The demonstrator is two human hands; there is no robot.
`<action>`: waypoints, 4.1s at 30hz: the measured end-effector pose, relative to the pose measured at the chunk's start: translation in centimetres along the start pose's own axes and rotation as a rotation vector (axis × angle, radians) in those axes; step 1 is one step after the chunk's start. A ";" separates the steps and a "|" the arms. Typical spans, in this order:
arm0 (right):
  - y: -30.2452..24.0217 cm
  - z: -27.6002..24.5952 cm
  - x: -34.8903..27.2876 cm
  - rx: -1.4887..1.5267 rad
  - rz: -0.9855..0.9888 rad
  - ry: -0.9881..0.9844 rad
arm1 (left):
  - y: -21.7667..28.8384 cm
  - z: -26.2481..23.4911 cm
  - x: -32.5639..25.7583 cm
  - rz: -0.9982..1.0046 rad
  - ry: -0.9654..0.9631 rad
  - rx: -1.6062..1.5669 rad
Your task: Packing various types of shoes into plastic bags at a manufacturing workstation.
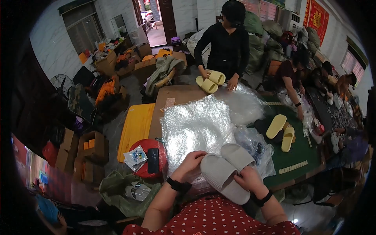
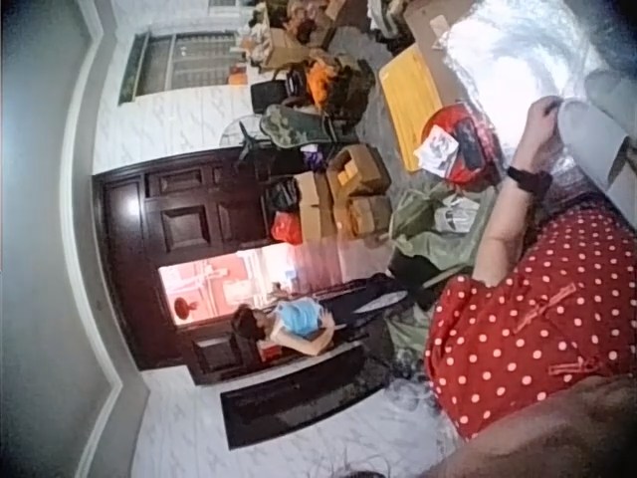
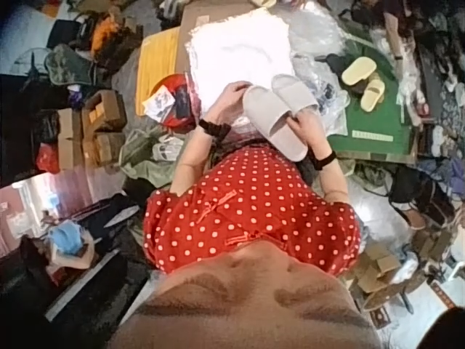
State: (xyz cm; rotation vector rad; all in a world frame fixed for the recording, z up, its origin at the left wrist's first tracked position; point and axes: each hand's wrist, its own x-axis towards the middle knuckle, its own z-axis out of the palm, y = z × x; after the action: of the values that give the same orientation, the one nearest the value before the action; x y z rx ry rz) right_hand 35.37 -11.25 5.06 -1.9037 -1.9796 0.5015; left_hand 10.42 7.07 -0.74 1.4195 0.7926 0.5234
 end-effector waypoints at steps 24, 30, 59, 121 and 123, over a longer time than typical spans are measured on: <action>-0.3 -2.5 -4.0 0.398 -0.044 0.189 | -0.4 2.2 -1.2 0.329 0.249 0.779; 0.4 0.2 -1.7 0.365 -0.156 -0.034 | 0.1 0.7 -0.7 0.108 0.179 0.402; -1.4 1.0 -0.9 0.222 -0.218 -0.034 | 3.5 1.5 -1.0 0.109 0.289 0.328; 4.9 3.1 8.3 0.658 0.314 -0.072 | -1.1 -5.4 -10.8 -0.165 0.432 0.282; 4.9 2.4 8.3 0.706 0.284 -0.141 | -1.3 -6.5 -11.6 -0.289 0.458 0.164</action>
State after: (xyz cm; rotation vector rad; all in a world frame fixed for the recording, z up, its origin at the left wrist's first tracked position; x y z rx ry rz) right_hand 38.21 -2.77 0.59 -1.6995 -1.3266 1.2470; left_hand -2.16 2.63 0.11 1.3170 1.4118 0.5758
